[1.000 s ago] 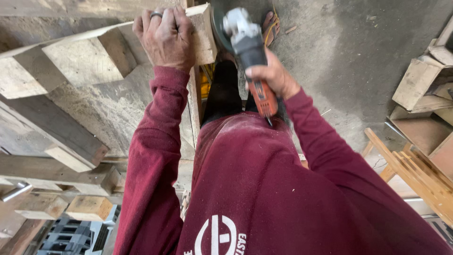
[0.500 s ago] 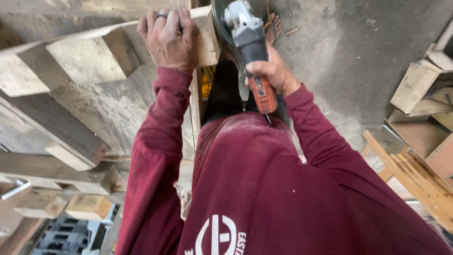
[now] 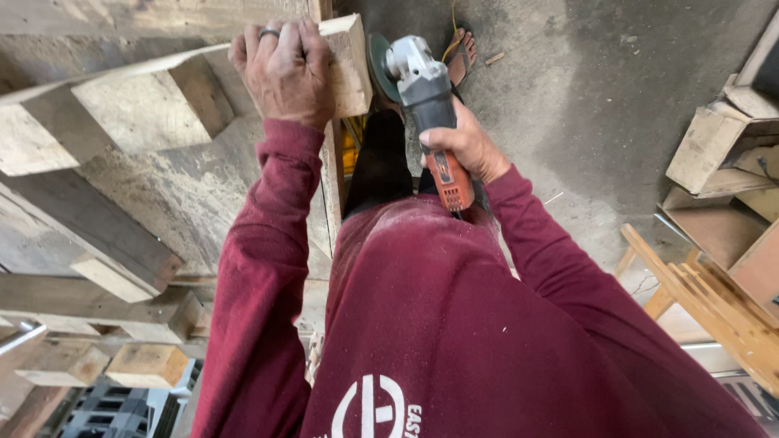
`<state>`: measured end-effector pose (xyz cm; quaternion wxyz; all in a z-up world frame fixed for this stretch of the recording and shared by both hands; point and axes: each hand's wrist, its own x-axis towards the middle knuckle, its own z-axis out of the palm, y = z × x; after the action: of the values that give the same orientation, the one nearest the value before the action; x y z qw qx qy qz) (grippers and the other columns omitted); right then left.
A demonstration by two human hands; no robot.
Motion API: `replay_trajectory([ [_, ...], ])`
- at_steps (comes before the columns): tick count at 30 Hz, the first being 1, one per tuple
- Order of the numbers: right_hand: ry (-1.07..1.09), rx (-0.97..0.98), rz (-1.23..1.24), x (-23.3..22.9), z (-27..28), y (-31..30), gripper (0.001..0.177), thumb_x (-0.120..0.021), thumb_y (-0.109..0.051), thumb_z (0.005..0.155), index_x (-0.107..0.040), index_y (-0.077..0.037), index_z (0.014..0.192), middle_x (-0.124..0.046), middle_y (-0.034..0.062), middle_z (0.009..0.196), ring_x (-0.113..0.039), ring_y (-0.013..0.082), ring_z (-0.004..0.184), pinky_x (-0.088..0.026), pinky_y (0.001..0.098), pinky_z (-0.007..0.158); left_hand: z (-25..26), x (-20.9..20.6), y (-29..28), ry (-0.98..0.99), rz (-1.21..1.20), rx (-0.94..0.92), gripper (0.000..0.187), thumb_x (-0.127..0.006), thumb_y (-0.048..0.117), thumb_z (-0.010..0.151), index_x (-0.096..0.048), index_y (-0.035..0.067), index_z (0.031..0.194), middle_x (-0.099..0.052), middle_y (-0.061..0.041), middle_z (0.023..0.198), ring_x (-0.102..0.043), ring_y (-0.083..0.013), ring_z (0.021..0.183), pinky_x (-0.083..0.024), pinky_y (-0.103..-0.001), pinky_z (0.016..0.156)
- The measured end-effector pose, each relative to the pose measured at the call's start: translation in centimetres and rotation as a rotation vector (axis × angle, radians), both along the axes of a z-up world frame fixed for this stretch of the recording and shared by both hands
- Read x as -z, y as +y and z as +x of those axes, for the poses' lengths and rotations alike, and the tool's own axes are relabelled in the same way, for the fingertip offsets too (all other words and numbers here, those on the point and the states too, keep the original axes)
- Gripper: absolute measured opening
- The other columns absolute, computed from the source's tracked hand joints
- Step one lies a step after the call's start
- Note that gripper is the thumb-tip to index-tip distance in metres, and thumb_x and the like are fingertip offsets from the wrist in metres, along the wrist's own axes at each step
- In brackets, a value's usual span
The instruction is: The person uses an angle grinder to smooth the edges and surfaces of small wooden blocks. They hold the wood with their left hand and operate the grinder with their right, moving the tool along the wood to remove rough edges and create a smoother finish.
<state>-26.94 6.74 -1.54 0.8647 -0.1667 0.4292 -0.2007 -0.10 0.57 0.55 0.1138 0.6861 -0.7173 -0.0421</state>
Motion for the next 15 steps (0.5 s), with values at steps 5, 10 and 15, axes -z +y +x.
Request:
replay_trajectory([
  [5,-0.029,0.055,-0.044,-3.9,-1.3,2.8,0.087,-0.076,-0.031,0.073,-0.041,-0.004,0.147,-0.056,0.0071,0.107,-0.066,0.0163,0.082,-0.062,0.0341,0.071,-0.2,-0.4,-0.1,0.014,-0.011,0.000,0.031,-0.055,0.028,0.109,-0.069,0.012,0.087,-0.067,-0.004,0.087,-0.058,-0.0233,0.091,-0.035,-0.044,0.102],
  [10,-0.099,0.108,0.074,-4.5,-1.0,3.9,0.089,-0.077,-0.026,0.072,-0.041,-0.002,0.150,-0.058,0.0094,0.104,-0.065,0.0183,0.081,-0.060,0.0348,0.074,-0.4,-0.4,-0.4,0.009,0.028,-0.012,0.030,-0.053,0.026,0.108,-0.068,0.011,0.086,-0.066,-0.004,0.086,-0.057,-0.0234,0.089,-0.037,-0.043,0.102],
  [15,-0.014,0.149,0.051,-0.9,0.8,4.5,0.086,-0.074,-0.028,0.073,-0.041,-0.004,0.148,-0.057,0.0049,0.099,-0.065,0.0160,0.077,-0.062,0.0343,0.065,0.4,0.6,0.4,-0.017,-0.021,-0.005,0.030,-0.052,0.027,0.109,-0.068,0.012,0.088,-0.064,-0.004,0.085,-0.058,-0.0223,0.090,-0.037,-0.043,0.102],
])
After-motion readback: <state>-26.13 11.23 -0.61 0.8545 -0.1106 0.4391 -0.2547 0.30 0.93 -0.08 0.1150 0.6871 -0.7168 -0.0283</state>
